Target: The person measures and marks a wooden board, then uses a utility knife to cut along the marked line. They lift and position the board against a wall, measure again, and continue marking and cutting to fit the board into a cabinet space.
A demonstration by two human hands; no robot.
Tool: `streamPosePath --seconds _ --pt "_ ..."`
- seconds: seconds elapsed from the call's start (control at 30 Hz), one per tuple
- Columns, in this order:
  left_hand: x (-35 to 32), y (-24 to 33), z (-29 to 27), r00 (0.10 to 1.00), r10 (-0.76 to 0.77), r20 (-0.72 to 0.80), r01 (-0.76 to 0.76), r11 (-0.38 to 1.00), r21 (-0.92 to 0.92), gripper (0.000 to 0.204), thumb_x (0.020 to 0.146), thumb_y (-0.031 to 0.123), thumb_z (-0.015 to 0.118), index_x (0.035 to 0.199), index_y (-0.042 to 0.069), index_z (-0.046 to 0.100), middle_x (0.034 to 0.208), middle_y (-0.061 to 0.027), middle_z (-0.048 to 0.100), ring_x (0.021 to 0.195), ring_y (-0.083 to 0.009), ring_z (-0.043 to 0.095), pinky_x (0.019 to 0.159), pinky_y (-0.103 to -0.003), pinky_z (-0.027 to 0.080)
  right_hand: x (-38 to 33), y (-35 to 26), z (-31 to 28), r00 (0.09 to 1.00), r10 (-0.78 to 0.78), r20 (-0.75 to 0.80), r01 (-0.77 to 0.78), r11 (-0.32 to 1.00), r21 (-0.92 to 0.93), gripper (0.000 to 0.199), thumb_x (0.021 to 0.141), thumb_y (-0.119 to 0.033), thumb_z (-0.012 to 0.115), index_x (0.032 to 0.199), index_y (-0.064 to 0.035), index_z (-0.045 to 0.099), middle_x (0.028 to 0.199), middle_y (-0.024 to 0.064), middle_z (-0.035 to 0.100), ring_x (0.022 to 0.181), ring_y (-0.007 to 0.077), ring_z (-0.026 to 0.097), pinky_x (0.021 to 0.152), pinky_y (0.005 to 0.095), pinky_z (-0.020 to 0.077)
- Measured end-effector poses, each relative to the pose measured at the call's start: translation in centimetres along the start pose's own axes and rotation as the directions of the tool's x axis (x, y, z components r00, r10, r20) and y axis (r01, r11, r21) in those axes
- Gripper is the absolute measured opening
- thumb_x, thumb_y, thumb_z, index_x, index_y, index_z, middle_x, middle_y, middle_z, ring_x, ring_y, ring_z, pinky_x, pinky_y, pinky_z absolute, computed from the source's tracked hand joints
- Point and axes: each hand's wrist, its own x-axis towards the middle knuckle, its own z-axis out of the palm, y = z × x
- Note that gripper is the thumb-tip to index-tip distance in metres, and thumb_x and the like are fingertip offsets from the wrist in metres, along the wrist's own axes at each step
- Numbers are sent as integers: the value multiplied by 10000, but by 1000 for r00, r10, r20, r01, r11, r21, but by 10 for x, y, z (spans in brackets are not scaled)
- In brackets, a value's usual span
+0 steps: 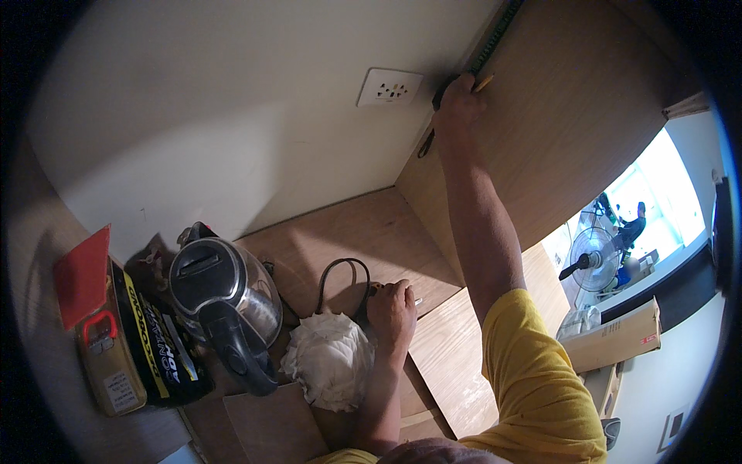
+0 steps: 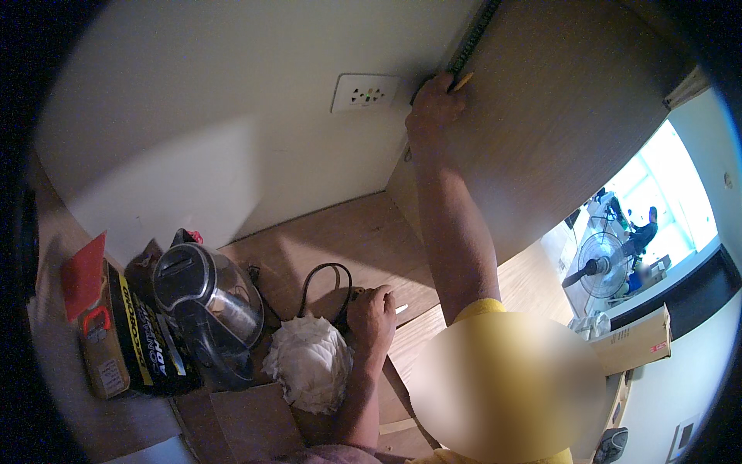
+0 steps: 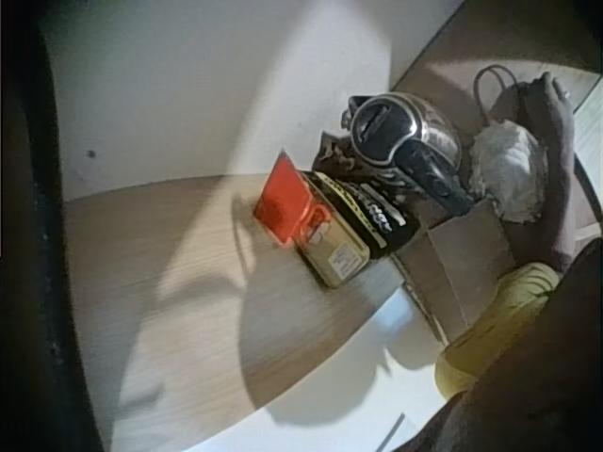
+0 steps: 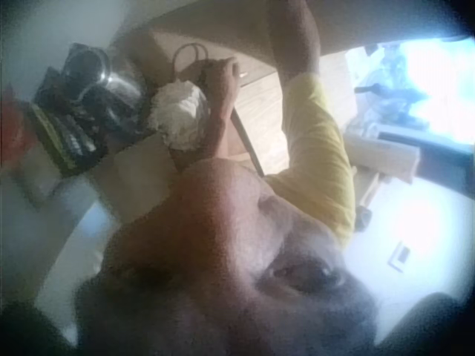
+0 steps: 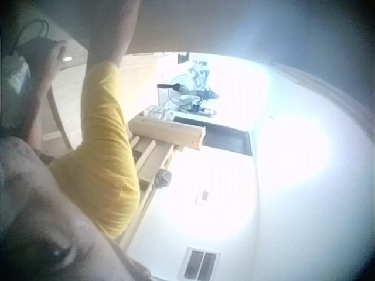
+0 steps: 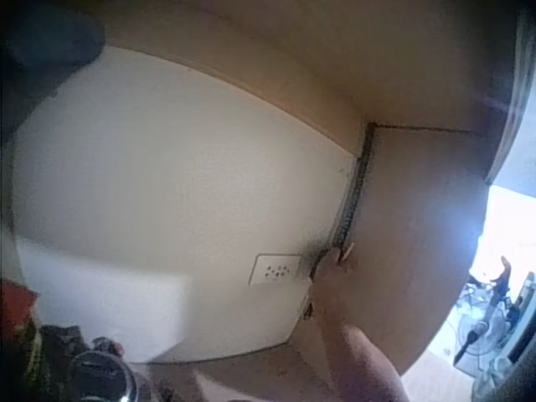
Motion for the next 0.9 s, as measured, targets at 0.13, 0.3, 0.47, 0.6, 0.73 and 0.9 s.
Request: streamPosePath --seconds 0.13,0.3,0.47,0.6,0.73,0.9 --pt "0 0 0 1000 21 -17 -21 1000 5 108 910 131 681 985 62 717 884 -140 733 823 -331 696 734 -440 522 3 10 10 962 -227 -155 228 974 -8 542 925 -345 602 1110 163 643 984 358 688 911 498 674 841 565 486" --pt "0 -2 3 1000 17 -16 -17 1000 10 112 904 130 685 990 66 715 874 -135 728 818 -331 692 731 -443 522 7 15 14 965 -203 -164 211 977 31 536 927 -337 609 1120 162 640 993 359 688 908 511 672 835 571 488" --pt "0 -4 5 994 73 -80 -69 996 56 89 907 168 686 963 110 723 823 -94 717 764 -289 693 669 -429 521 6 15 14 952 -231 -201 236 972 5 533 931 -321 595 1132 170 633 1006 369 683 932 507 669 849 561 485" --pt "0 -4 5 994 71 -84 -68 997 41 83 907 169 686 957 113 721 818 -91 715 756 -288 690 664 -430 515 8 15 14 966 -202 -159 210 977 37 537 936 -316 582 1158 171 626 1032 378 677 965 508 665 871 556 482" --pt "-1 -4 5 993 76 -90 -72 996 49 80 906 165 687 956 111 719 816 -91 713 759 -287 690 661 -427 513 8 15 13 973 -183 -141 185 983 2 545 942 -317 570 1194 164 615 1064 380 673 1015 514 659 900 555 479" --pt "-6 -5 4 997 51 -54 -49 998 33 90 906 165 686 971 109 715 821 -90 713 768 -285 691 663 -426 514 6 16 9 970 -185 -159 180 983 -45 564 938 -320 570 1261 142 599 1106 381 665 1046 518 649 921 559 475"
